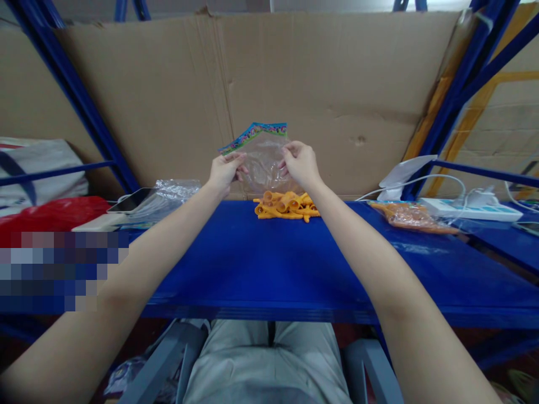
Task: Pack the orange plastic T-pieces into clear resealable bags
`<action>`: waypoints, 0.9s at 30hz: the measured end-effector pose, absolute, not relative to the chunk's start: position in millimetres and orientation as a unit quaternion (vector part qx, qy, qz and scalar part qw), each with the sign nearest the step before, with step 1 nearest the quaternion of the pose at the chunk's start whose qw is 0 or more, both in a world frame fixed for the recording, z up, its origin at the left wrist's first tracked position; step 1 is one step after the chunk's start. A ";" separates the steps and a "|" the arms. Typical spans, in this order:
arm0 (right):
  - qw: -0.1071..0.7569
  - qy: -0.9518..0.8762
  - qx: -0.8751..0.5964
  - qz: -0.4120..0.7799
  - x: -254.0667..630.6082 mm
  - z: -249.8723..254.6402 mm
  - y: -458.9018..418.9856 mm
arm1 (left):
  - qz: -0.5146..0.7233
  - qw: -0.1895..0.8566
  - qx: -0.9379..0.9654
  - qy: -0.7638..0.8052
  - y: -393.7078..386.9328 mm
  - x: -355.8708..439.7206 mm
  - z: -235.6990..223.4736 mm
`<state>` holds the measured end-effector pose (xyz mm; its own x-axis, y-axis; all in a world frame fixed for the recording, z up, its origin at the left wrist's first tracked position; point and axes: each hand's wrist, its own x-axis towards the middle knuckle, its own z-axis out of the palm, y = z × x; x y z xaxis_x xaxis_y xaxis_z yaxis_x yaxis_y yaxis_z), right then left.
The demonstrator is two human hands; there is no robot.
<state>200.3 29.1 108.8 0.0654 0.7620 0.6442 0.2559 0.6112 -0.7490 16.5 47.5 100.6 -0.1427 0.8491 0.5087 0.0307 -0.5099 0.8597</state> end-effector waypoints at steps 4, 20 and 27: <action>0.646 -0.650 -0.346 0.203 201.3 113.4 17.8 | 0.669 0.322 0.577 0.339 38.1 5.8 109.0; 0.579 -0.627 -0.392 0.342 227.5 20.5 -8.5 | 0.547 0.485 0.509 0.454 15.5 9.3 32.0; 0.583 -0.553 -0.415 0.425 217.1 3.3 -6.4 | 0.549 0.450 0.550 0.440 10.3 13.9 12.1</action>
